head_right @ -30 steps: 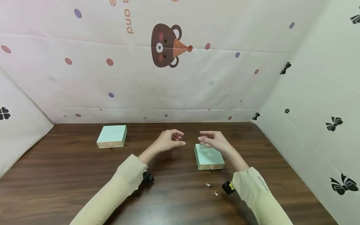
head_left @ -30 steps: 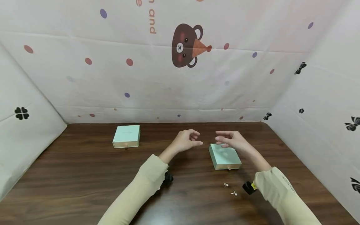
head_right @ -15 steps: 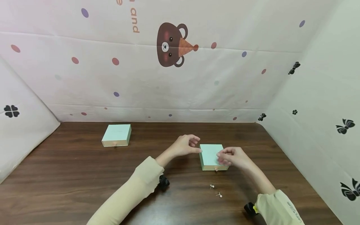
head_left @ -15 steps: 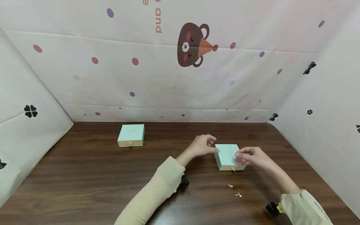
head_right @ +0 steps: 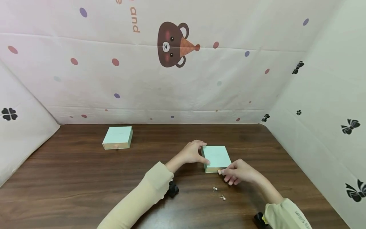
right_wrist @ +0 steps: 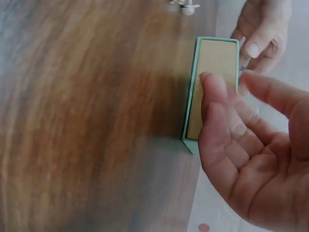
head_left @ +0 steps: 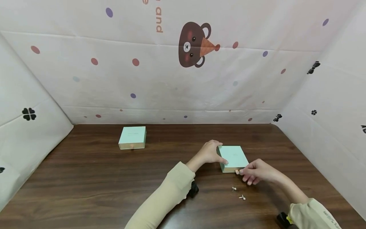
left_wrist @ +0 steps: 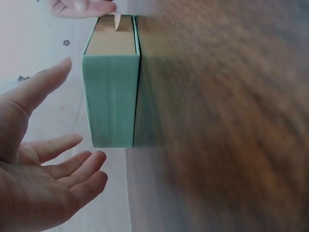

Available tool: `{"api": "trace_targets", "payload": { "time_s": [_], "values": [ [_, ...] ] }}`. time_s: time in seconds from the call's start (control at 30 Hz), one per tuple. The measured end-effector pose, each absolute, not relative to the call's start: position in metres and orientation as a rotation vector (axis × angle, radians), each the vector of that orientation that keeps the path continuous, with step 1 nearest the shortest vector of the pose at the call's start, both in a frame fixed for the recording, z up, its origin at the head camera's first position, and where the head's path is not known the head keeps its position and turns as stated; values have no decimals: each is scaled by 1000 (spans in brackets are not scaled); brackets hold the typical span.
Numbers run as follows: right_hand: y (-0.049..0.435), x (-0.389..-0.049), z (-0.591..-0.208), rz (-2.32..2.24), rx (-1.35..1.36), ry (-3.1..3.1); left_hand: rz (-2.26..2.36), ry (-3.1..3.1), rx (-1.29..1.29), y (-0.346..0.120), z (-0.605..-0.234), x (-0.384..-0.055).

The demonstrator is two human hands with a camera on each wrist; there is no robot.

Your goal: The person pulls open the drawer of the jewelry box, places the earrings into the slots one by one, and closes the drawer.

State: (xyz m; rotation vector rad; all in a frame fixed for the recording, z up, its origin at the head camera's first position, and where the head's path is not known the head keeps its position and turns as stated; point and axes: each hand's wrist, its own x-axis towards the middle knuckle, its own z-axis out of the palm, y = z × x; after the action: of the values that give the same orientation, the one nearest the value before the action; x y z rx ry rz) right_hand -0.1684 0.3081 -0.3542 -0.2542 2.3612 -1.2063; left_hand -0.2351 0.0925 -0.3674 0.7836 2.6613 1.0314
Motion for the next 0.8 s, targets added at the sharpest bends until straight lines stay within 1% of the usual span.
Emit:
{"api": "trace_targets", "payload": {
  "time_s": [0.2, 0.53, 0.8],
  "values": [
    [304, -168, -359, -1126, -234, 2464, 968, 2669, 786, 95, -367, -235],
    [297, -167, -370, -1131, -170, 2498, 918, 2645, 768, 98, -368, -235],
    [294, -167, -369, -1113, -217, 2518, 850, 2713, 716, 103, -370, -233]
  ]
}}
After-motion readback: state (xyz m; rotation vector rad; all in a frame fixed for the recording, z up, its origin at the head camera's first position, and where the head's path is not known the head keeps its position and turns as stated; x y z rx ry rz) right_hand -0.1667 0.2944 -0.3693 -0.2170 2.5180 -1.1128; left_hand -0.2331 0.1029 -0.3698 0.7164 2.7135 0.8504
